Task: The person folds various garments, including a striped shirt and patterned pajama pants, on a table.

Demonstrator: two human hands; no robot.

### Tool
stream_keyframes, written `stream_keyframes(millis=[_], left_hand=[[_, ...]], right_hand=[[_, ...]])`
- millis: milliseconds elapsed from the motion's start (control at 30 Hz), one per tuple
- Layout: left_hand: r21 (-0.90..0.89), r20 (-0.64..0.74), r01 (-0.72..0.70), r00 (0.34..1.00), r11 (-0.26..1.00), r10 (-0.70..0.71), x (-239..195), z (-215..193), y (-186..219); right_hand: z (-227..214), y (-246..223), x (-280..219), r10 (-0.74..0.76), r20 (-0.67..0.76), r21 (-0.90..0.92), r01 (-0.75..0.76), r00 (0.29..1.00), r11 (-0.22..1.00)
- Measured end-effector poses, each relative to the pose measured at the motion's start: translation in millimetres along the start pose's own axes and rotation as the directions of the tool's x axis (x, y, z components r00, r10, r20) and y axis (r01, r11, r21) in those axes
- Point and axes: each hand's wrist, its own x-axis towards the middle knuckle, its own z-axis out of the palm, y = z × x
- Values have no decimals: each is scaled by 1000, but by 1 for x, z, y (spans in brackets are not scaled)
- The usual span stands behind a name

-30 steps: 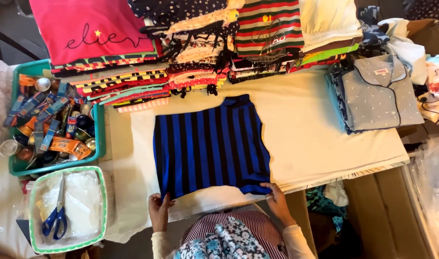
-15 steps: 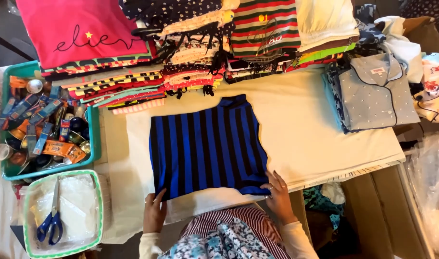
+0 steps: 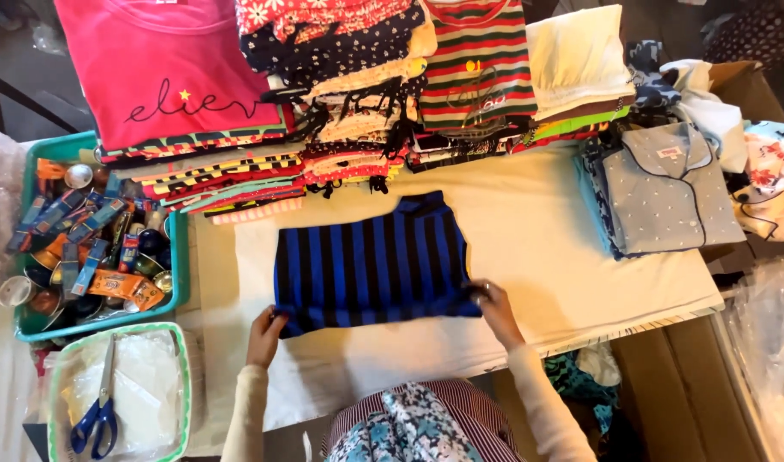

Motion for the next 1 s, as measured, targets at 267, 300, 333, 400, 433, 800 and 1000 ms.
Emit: stream_keyframes(millis=[267, 300, 333, 400, 433, 800, 1000], left_hand=[[246, -327, 36, 944, 969, 48, 0, 23, 15], [244, -329, 39, 943, 969, 45, -2, 22, 9], [239, -313, -10, 946, 971, 87, -3, 22, 2], [230, -292, -50, 949, 972, 118, -10, 29, -1], [329, -293, -63, 942, 942, 165, -14, 34, 4], [853, -277, -35, 815, 520, 509, -31, 68, 37], [886, -330, 120, 842, 447, 427, -40, 78, 47]], right_hand=[[7, 32, 24, 155, -338, -157, -218, 928, 963], [8, 33, 20, 156, -335, -159, -219, 929, 963], [10, 35, 15, 172, -338, -184, -245, 925, 952], [10, 41, 4, 198, -346, -209, -281, 917, 937], [11, 45, 1, 162, -338, -191, -236, 927, 953], [-15, 53, -11, 149, -300, -243, -226, 942, 943], [6, 16, -32, 63, -357, -323, -186, 932, 928]])
